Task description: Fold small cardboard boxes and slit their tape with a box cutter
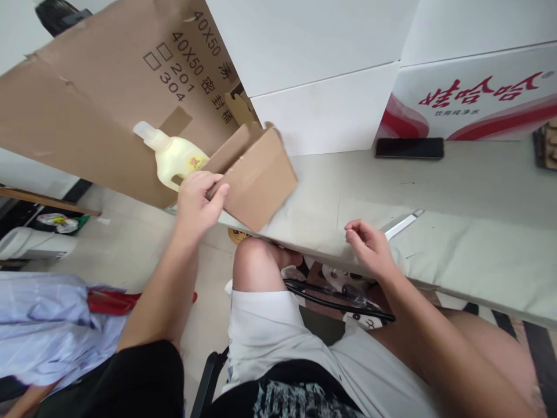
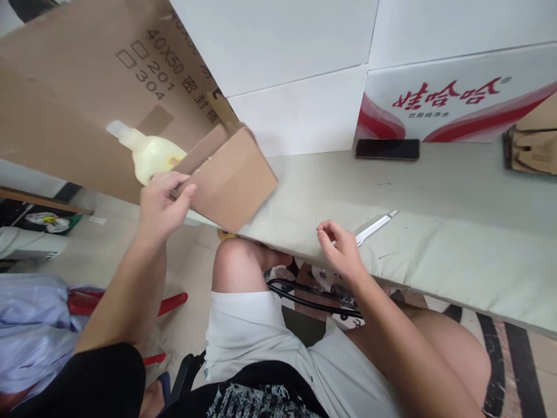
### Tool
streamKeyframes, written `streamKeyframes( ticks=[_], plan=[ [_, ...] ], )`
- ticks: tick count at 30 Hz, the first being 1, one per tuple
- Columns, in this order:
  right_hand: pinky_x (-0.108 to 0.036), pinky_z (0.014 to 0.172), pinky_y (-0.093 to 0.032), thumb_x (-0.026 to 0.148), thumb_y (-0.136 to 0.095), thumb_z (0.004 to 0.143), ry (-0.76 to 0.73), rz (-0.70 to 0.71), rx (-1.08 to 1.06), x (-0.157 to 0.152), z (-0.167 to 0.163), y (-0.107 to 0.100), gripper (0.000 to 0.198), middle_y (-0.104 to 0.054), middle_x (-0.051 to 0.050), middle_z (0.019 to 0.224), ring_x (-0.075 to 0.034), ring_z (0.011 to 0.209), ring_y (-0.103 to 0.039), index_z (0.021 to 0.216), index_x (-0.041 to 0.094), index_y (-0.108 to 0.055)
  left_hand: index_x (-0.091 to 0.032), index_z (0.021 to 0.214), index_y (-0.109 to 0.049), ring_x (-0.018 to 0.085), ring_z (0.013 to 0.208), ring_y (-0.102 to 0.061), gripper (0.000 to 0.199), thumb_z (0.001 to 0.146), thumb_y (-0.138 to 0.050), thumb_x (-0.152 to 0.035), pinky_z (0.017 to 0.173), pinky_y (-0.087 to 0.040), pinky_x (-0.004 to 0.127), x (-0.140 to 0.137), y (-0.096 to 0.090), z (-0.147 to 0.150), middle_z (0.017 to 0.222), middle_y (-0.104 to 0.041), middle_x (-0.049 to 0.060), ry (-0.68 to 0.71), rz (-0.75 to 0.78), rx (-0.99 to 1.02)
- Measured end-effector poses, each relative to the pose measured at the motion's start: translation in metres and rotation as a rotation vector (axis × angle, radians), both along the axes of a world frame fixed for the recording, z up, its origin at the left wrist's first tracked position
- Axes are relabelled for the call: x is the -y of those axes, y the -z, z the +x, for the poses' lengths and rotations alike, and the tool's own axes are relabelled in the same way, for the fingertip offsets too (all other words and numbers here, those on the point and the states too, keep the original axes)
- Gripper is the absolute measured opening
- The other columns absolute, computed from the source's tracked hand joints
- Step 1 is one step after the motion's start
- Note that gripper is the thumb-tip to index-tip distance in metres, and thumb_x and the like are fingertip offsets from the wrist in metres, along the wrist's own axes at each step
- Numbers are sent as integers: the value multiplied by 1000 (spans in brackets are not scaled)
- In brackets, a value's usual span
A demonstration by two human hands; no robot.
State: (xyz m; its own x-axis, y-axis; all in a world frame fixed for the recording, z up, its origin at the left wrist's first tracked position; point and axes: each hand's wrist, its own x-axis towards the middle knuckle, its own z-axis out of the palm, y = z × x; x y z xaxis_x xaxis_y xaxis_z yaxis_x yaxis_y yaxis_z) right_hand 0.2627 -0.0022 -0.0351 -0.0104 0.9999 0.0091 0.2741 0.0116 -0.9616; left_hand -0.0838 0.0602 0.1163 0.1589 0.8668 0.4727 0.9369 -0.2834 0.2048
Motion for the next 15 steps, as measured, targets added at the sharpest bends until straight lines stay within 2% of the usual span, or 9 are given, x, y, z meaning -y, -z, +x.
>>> streamKeyframes(
  ticks=[3,5,7,11,15],
  plan=[
    [-34,71,-50,36,-58,87,158,144,-49,-12,17,-21,14,-66,-3,78,-18,73,-62,86,23,-61,-25,95,-70,28,103,-64,24,94,-57,-45,102,-51,50,-5,22,24,97,-68,7,207,17,91],
    [-35,74,-52,32,-59,87,278,279,-57,-23,31,-36,9,-67,-3,84,-18,77,-63,89,24,-61,-25,96,-72,27,106,-64,30,96,-56,-52,101,-53,49,-13,39,46,112,-63,9,304,-1,188],
    [-36,76,-54,31,-57,89,353,382,-28,-32,45,-49,9,-68,-4,91,-19,82,-64,93,24,-62,-24,95,-73,29,125,-57,37,97,-54,-57,111,-48,51,-20,55,69,125,-55,11,352,-9,250],
    [-41,86,-57,35,-57,92,342,470,72,-39,64,-63,14,-70,-7,103,-23,97,-67,98,26,-66,-24,96,-71,30,142,-48,37,99,-51,-56,124,-36,54,-26,73,103,139,-49,12,429,-67,313],
    [-49,97,-55,38,-58,94,278,501,114,-35,71,-58,22,-69,-10,121,-30,118,-64,108,28,-71,-24,94,-68,31,145,-48,28,98,-55,-48,121,-40,54,-26,74,116,146,-53,12,452,-98,362]
  ],
)
